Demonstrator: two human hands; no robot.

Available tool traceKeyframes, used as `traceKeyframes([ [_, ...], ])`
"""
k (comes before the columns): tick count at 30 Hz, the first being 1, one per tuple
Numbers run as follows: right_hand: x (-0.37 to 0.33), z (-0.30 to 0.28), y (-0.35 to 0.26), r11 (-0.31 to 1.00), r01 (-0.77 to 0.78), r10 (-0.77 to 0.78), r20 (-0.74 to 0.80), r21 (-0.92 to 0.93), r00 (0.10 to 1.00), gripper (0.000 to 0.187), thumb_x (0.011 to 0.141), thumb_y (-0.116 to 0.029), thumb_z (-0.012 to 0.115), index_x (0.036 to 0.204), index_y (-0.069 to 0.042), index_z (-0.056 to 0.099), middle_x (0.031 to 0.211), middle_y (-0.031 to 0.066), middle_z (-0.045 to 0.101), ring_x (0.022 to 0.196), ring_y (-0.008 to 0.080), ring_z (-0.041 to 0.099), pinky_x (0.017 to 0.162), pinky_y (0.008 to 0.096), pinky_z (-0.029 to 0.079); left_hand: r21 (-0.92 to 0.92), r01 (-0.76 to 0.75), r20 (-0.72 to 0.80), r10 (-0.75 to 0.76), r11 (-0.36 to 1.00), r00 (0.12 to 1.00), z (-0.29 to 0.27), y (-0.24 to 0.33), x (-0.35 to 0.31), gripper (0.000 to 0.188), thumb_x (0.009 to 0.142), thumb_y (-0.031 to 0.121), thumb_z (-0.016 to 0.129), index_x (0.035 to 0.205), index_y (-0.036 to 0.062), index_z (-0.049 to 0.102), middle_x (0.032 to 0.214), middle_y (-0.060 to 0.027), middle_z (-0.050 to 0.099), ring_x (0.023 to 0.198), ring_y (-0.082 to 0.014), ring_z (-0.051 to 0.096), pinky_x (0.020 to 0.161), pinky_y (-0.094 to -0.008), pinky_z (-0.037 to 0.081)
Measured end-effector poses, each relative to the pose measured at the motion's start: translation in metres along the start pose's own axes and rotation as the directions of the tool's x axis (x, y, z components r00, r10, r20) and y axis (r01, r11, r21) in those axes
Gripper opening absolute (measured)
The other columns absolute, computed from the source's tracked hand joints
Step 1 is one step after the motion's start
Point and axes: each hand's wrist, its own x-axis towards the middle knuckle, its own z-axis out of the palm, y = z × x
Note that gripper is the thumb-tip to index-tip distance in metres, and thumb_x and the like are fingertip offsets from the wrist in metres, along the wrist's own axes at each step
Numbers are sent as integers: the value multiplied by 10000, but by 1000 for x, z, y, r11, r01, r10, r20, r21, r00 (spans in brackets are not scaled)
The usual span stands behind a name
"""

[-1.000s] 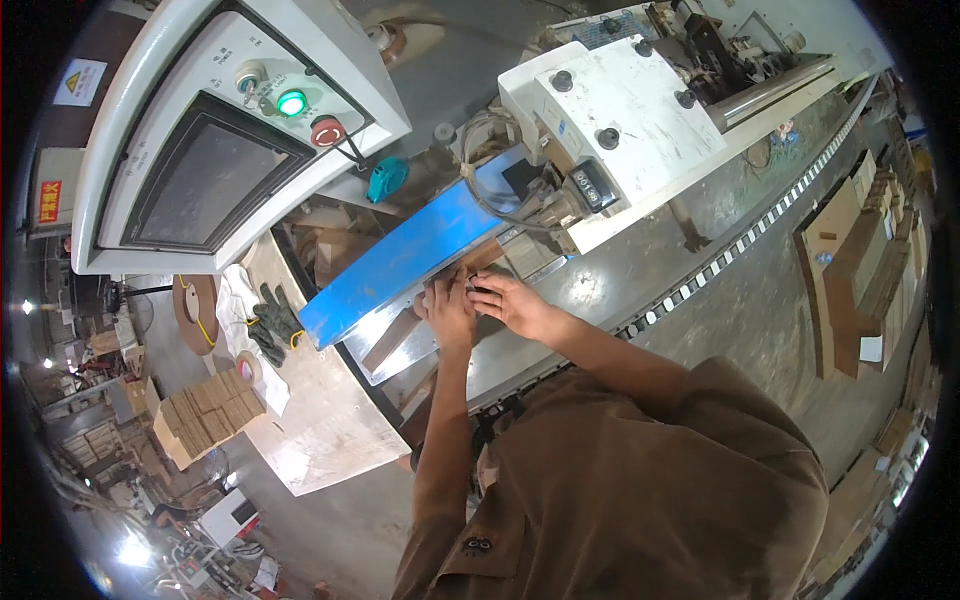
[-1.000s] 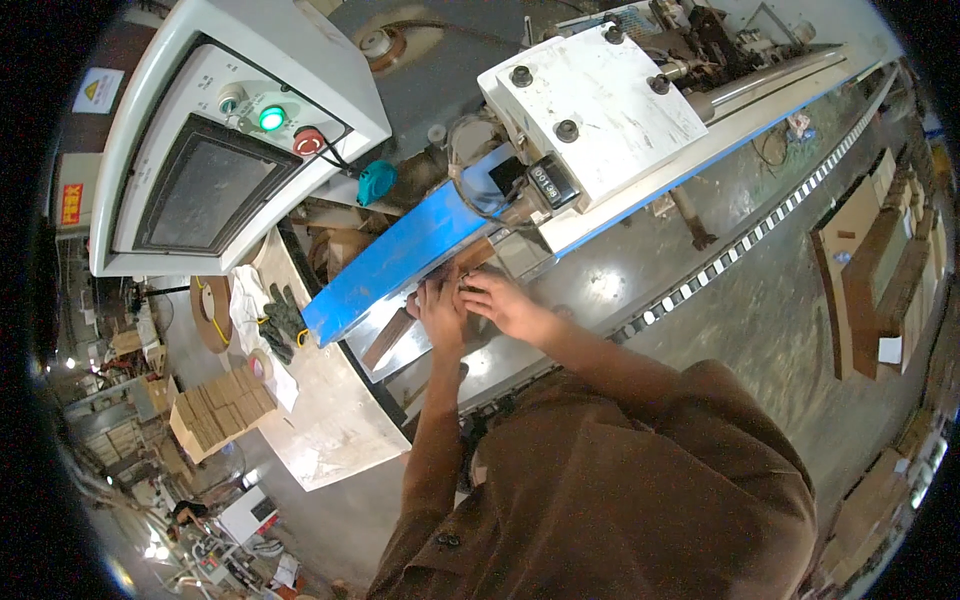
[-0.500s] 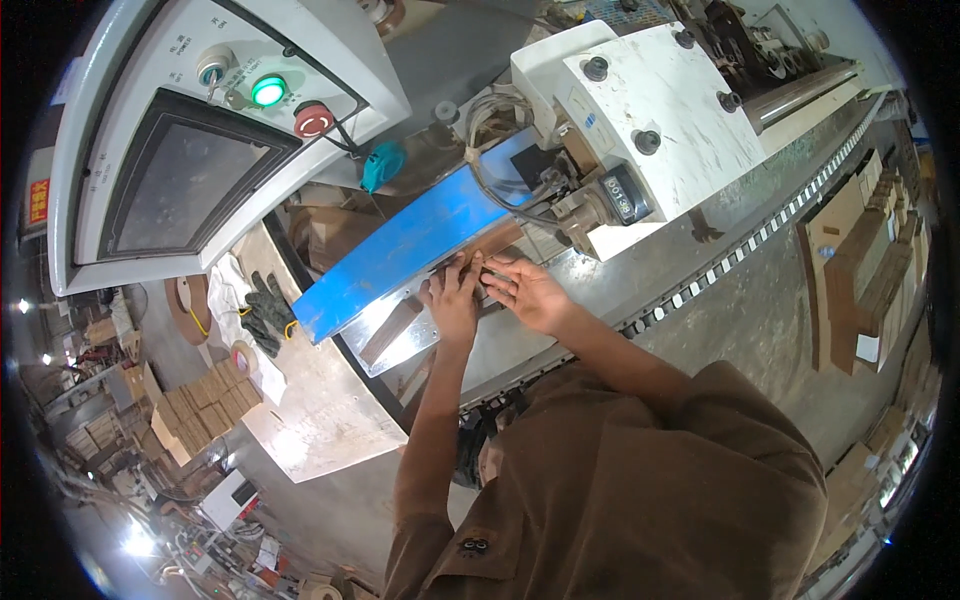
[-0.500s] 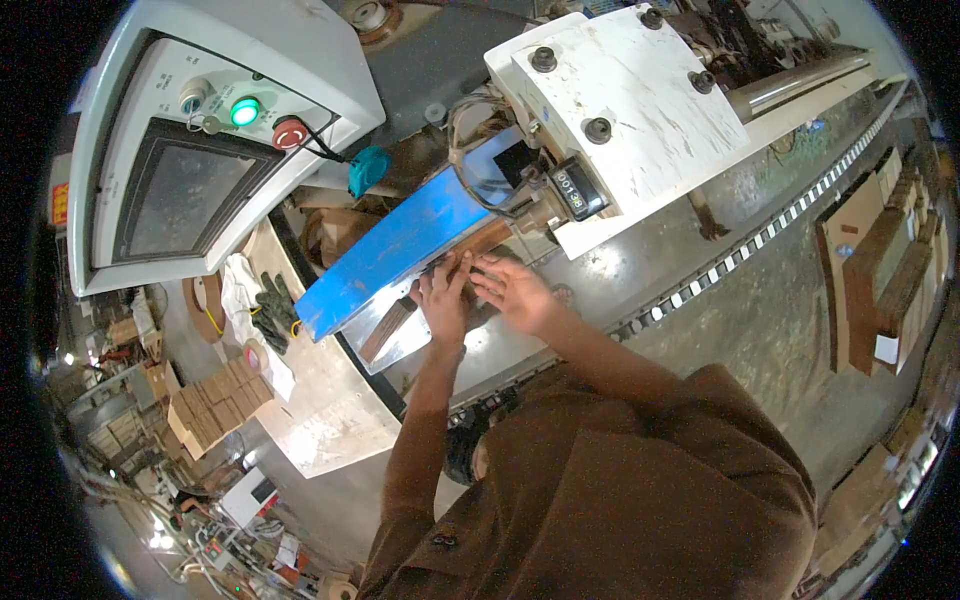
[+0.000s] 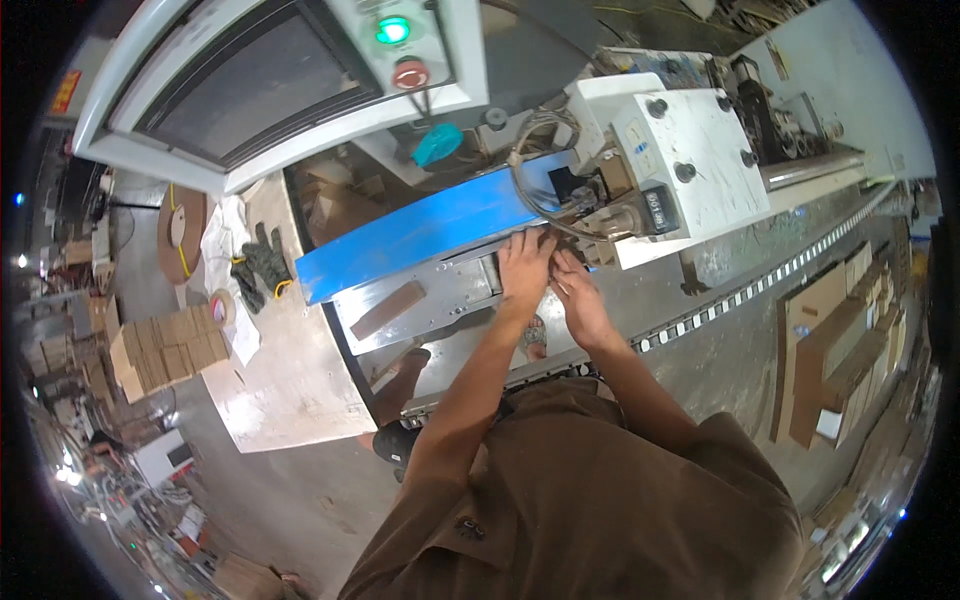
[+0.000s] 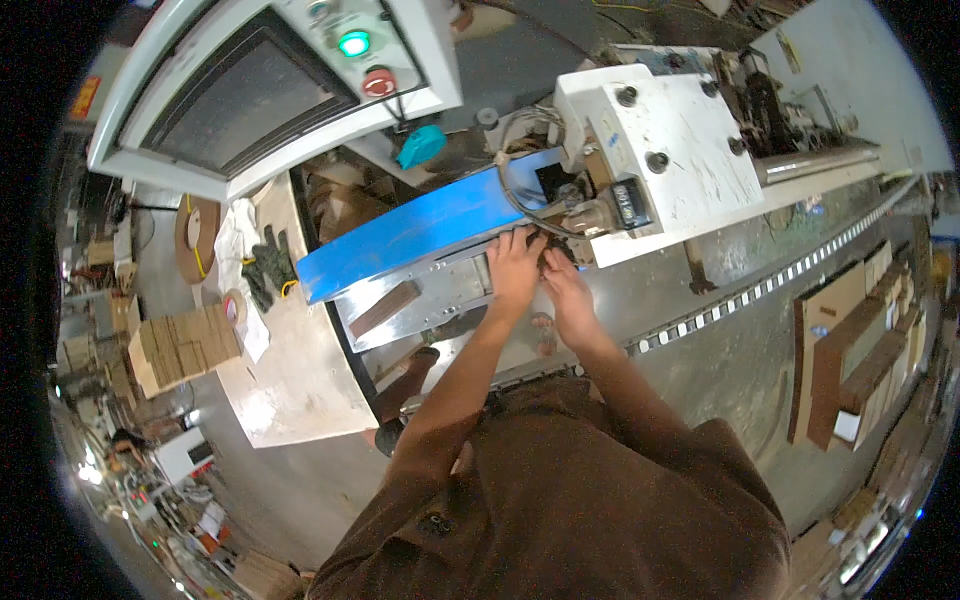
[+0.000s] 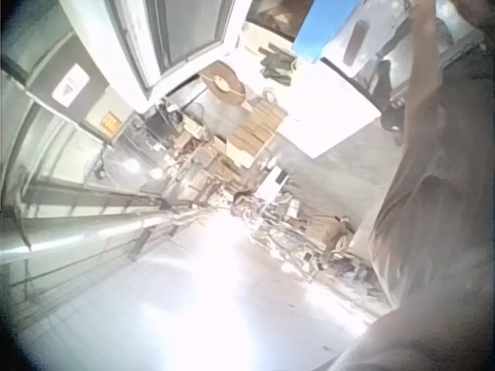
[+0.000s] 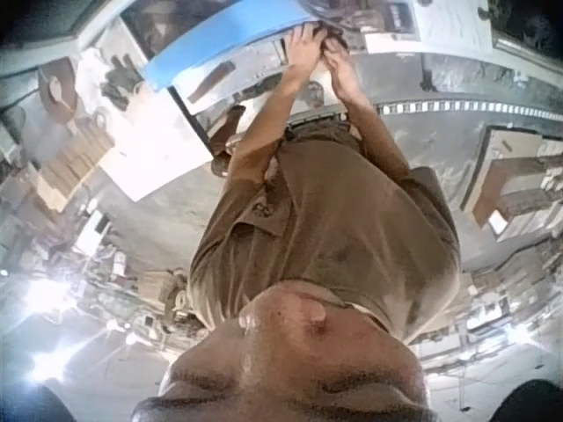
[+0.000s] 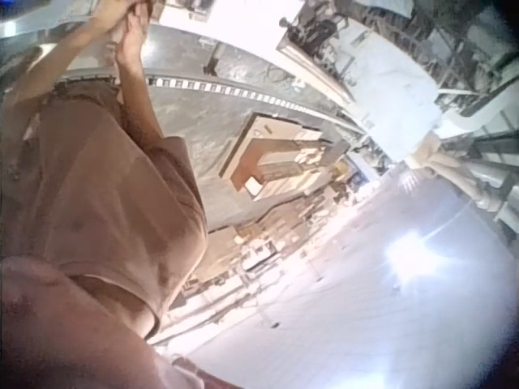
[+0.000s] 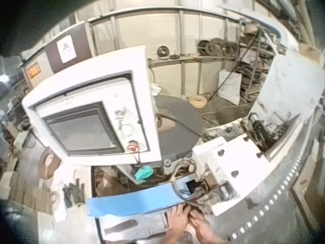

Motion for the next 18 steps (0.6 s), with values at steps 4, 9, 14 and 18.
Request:
traceKeyframes([
  [4, -16, 5, -4, 998, 41, -43, -32, -53, 999, 681, 982, -150, 554, 1585, 39, 301, 1620, 168, 388, 1410, 273, 473, 1210, 416, 350, -66, 100, -113, -107, 993, 988, -12, -11, -14, 294, 854, 127, 654, 1120, 173, 771, 1184, -22, 676, 1068, -251, 587, 949, -455, 409],
  [9, -22, 0, 14, 992, -111, 108, -39, -57, 993, 637, 1007, -187, 572, 1574, 2, 350, 1605, 148, 423, 1430, 283, 464, 1197, 405, 373, 240, 337, -247, -279, 910, 928, -86, -89, -88, 237, 915, 222, 700, 1140, 195, 772, 1150, -77, 705, 1024, -297, 599, 972, -500, 372],
  [14, -16, 13, 30, 985, -170, 172, 80, -31, 982, 539, 1061, -203, 495, 1559, -29, 388, 1549, 125, 486, 1361, 265, 536, 1163, 398, 411, 276, 450, -133, -430, 849, 893, -172, -134, -133, 459, 879, 207, 761, 1323, 129, 678, 1279, -80, 664, 1267, -288, 553, 1107, -472, 296],
  [18, -7, 32, 27, 982, -190, 191, 120, -20, 974, 475, 1084, -240, 504, 1510, -34, 457, 1480, 115, 552, 1313, 268, 572, 1147, 395, 430, 289, 376, 78, -413, 880, 907, -183, -162, -143, 494, 871, 181, 766, 1352, 142, 660, 1285, -62, 654, 1257, -268, 548, 1115, -482, 287],
])
